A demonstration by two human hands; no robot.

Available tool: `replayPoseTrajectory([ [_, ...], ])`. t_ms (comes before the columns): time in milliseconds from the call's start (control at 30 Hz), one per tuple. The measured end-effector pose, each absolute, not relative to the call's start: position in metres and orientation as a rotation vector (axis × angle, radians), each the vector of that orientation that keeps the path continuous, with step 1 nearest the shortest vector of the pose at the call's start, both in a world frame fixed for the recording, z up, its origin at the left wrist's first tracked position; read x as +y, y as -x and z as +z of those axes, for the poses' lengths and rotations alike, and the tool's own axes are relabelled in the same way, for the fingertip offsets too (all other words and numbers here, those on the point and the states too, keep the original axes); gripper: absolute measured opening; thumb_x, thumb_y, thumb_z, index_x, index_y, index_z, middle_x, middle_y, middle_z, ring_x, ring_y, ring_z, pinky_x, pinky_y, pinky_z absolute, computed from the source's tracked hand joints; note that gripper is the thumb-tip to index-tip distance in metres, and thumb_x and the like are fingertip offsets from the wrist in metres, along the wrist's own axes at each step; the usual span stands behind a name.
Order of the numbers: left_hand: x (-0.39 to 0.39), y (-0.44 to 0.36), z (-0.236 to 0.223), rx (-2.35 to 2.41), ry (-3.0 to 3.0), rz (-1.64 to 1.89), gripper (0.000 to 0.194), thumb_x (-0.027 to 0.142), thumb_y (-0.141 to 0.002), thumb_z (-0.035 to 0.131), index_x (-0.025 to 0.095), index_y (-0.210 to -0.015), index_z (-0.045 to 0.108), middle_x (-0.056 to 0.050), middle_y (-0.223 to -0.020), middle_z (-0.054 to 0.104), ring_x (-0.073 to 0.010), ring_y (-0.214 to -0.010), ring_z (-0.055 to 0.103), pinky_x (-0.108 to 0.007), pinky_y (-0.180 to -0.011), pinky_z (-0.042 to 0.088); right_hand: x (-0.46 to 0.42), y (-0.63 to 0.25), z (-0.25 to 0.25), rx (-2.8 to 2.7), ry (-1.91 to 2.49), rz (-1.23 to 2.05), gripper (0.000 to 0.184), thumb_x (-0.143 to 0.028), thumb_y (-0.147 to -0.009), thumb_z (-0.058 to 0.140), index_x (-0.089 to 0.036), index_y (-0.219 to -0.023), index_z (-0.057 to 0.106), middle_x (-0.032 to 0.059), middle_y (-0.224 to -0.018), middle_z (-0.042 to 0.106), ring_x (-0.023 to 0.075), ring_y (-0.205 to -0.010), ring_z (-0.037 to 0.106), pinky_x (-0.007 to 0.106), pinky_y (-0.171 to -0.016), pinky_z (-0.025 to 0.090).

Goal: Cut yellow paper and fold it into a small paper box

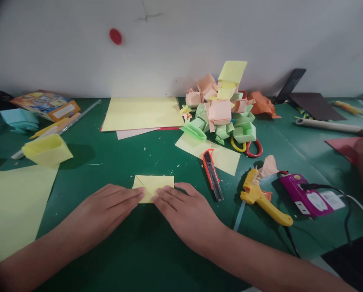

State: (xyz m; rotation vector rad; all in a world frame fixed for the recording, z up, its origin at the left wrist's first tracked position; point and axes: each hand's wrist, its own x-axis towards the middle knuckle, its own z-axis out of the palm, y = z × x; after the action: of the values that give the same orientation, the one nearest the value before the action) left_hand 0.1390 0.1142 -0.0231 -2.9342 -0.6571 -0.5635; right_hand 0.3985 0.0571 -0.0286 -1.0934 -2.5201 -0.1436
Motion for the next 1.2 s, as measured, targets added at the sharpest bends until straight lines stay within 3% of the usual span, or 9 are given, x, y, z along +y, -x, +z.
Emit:
replayPoseTrajectory([
  [300, 0.103, -0.136, -0.025, -0.65, 2.86, -0.591, 0.034, 0.006, -0.1, 0.042, 0.01, -0.118, 0.07, -0.011, -0.121, 0.074, -0.0225, -0.102, 0.071, -0.036, -0.084, 0.055, 0.051, -0.395, -0.025, -2.486, 1.061, -0.259, 0.034, -0.009, -0.104, 0.041, -0.014, -0.124, 0.068, 0.0069, -0.126, 0.074, 0.0167, -0.114, 0.07, 0.036, -0.1, 0.049],
  [533, 0.082, -0.143, -0.024, -0.739, 2.77, -0.52, 0.04, 0.007, -0.101, 0.036, 0.012, -0.117, 0.072, -0.009, -0.126, 0.073, -0.0229, -0.111, 0.07, -0.038, -0.092, 0.049, 0.04, -0.392, -0.027, -2.588, 1.109, -0.305, 0.037, -0.01, -0.103, 0.041, -0.009, -0.129, 0.066, 0.0106, -0.135, 0.069, 0.022, -0.121, 0.067, 0.043, -0.112, 0.046],
  [667, 0.068, -0.146, -0.024, -0.925, 2.771, -0.417, 0.042, 0.026, -0.105, 0.036, 0.014, -0.131, 0.066, -0.009, -0.141, 0.065, -0.0247, -0.123, 0.065, -0.042, -0.104, 0.04, 0.032, -0.393, -0.025, -2.67, 1.171, -0.234, 0.044, -0.014, -0.103, 0.035, -0.005, -0.139, 0.058, 0.0131, -0.146, 0.059, 0.027, -0.132, 0.058, 0.048, -0.117, 0.04],
  [767, 0.063, -0.145, -0.023, -0.934, 2.801, -0.337, 0.047, 0.037, -0.103, 0.041, 0.014, -0.141, 0.059, -0.011, -0.148, 0.058, -0.0251, -0.132, 0.058, -0.043, -0.119, 0.027, 0.03, -0.397, -0.023, -2.733, 1.188, -0.137, 0.047, -0.017, -0.104, 0.034, -0.006, -0.146, 0.051, 0.013, -0.154, 0.051, 0.0272, -0.141, 0.05, 0.05, -0.122, 0.033],
  [933, 0.063, -0.143, -0.023, -0.931, 2.817, -0.334, 0.053, 0.041, -0.101, 0.046, 0.013, -0.145, 0.054, -0.012, -0.149, 0.057, -0.0255, -0.135, 0.056, -0.041, -0.128, 0.009, 0.034, -0.407, -0.015, -2.834, 1.206, 0.026, 0.056, -0.033, -0.107, 0.039, -0.008, -0.157, 0.034, 0.0133, -0.165, 0.032, 0.0284, -0.152, 0.031, 0.054, -0.126, 0.025],
  [1067, 0.06, -0.145, -0.025, -0.974, 2.815, -0.381, 0.05, 0.04, -0.102, 0.046, 0.012, -0.142, 0.058, -0.011, -0.148, 0.058, -0.0256, -0.133, 0.059, -0.041, -0.128, 0.009, 0.033, -0.41, -0.012, -2.837, 1.198, 0.077, 0.061, -0.042, -0.107, 0.041, -0.009, -0.158, 0.033, 0.0139, -0.166, 0.03, 0.0307, -0.153, 0.029, 0.056, -0.124, 0.028],
  [1200, 0.059, -0.148, -0.024, -1.018, 2.805, -0.464, 0.045, 0.037, -0.105, 0.04, 0.012, -0.134, 0.063, -0.011, -0.142, 0.063, -0.0255, -0.127, 0.063, -0.043, -0.125, 0.018, 0.028, -0.407, -0.02, -2.817, 1.229, 0.042, 0.062, -0.044, -0.107, 0.04, -0.008, -0.158, 0.033, 0.0142, -0.166, 0.029, 0.0307, -0.153, 0.028, 0.058, -0.125, 0.027],
])
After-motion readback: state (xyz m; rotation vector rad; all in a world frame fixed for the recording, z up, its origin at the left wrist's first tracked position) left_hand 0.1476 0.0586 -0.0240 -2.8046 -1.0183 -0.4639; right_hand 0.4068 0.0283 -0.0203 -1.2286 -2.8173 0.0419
